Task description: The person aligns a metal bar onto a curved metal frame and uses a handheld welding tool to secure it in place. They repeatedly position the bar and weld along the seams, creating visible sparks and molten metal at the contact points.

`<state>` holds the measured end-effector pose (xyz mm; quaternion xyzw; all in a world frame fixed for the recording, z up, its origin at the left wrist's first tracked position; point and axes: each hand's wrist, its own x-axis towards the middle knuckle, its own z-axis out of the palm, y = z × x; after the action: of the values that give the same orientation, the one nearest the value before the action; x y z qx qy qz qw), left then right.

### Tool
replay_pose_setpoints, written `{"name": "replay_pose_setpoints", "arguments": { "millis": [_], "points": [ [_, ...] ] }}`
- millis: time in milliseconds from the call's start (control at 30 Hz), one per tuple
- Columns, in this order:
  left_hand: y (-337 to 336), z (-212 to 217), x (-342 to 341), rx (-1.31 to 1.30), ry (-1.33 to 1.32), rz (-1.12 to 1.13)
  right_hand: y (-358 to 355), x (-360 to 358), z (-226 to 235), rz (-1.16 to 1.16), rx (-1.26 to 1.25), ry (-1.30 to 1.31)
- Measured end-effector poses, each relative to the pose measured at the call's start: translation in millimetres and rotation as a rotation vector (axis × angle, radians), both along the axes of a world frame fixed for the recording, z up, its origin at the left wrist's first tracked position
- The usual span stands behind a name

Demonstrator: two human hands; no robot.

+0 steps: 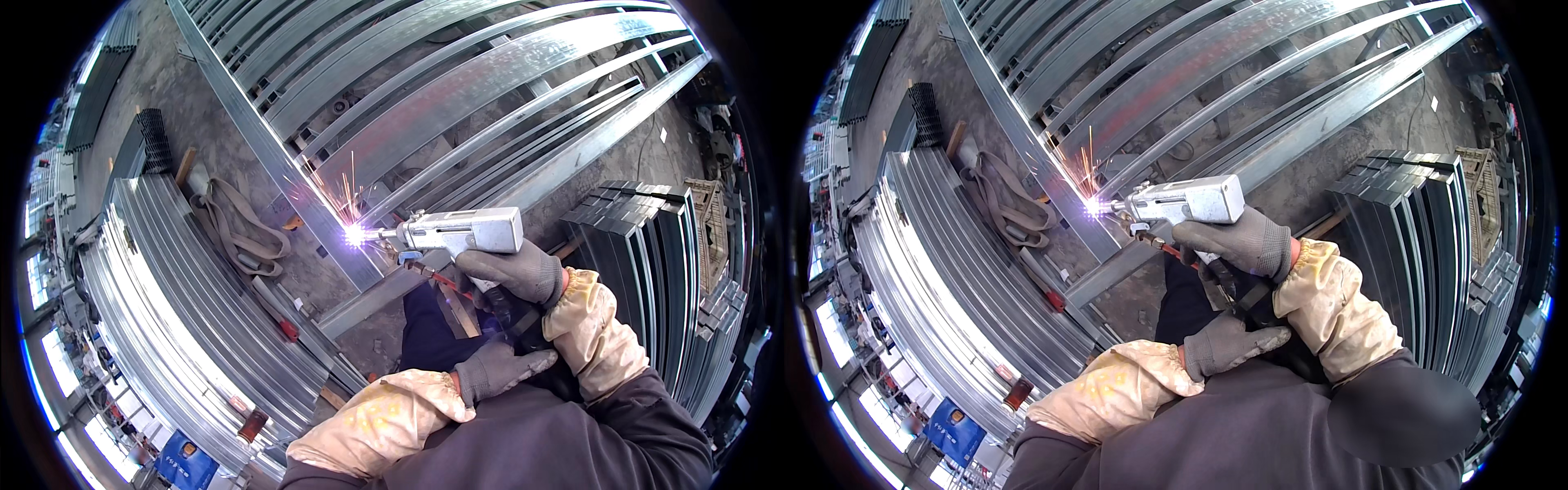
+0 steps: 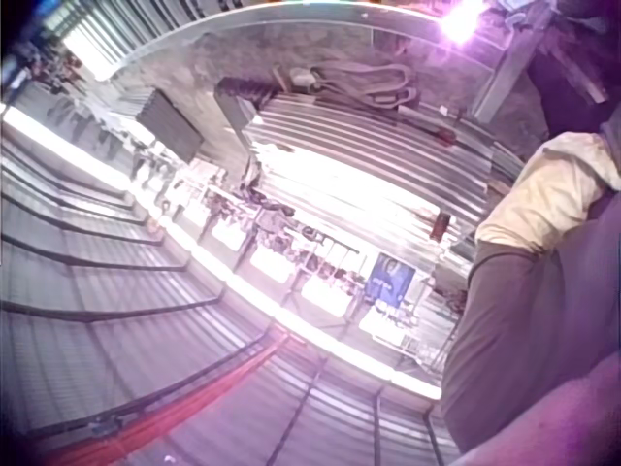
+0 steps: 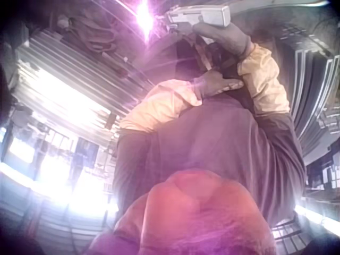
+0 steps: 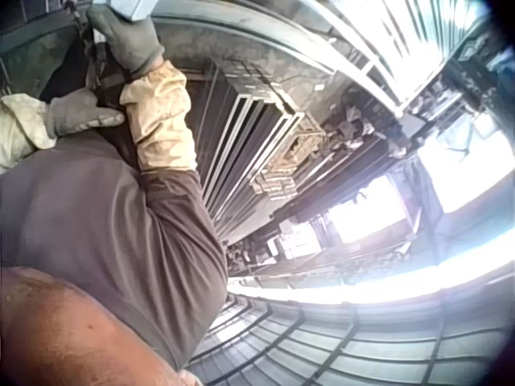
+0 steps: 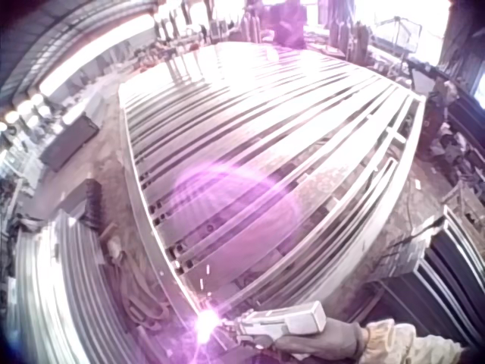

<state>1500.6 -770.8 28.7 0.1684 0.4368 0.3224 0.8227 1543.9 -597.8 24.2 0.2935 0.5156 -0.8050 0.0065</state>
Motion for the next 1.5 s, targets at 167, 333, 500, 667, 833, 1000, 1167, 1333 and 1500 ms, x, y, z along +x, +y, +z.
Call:
{"name": "replay_pose_setpoints", "arguments": {
  "millis": [167,333,500,667,833,1000,1167,1333,1500],
  "points": [
    [-5.6,-8.6,1.0,-0.052,-0.052,-0.071,-4.1,-4.4,12.0,-0.058,-0.098,0.006],
    [0.4,4.2,-6.5,-0.046,-0.010,-0.083,-2.6,-6.2,19.3,-0.022,-0.062,-0.011],
    [26.8,33.2,-27.5,-0.131,0.027,-0.268,-5.7,-1.5,3.8,-0.012,0.029,0.035],
    [14.0,23.8,-24.8,-0.042,0.021,-0.251,-7.8,-3.4,7.1,-0.002,0.025,0.019],
    [5.2,15.5,-17.4,0.006,-0.023,-0.116,-7.5,-7.5,14.5,0.015,-0.004,-0.008],
    [5.8,12.9,-16.4,0.024,-0.037,-0.094,-8.4,-8.8,14.5,-0.006,-0.002,0.040],
    [9.1,18.0,-20.7,0.030,-0.036,-0.151,-8.3,-10.0,16.3,0.034,0.021,-0.045],
    [2.9,15.3,-16.1,0.080,-0.070,-0.167,-12.6,-8.2,41.3,0.013,0.076,0.021],
    [15.4,39.9,-13.9,0.122,-0.164,-0.156,3.3,5.1,103.3,-0.131,0.037,0.050]
  ]
}}
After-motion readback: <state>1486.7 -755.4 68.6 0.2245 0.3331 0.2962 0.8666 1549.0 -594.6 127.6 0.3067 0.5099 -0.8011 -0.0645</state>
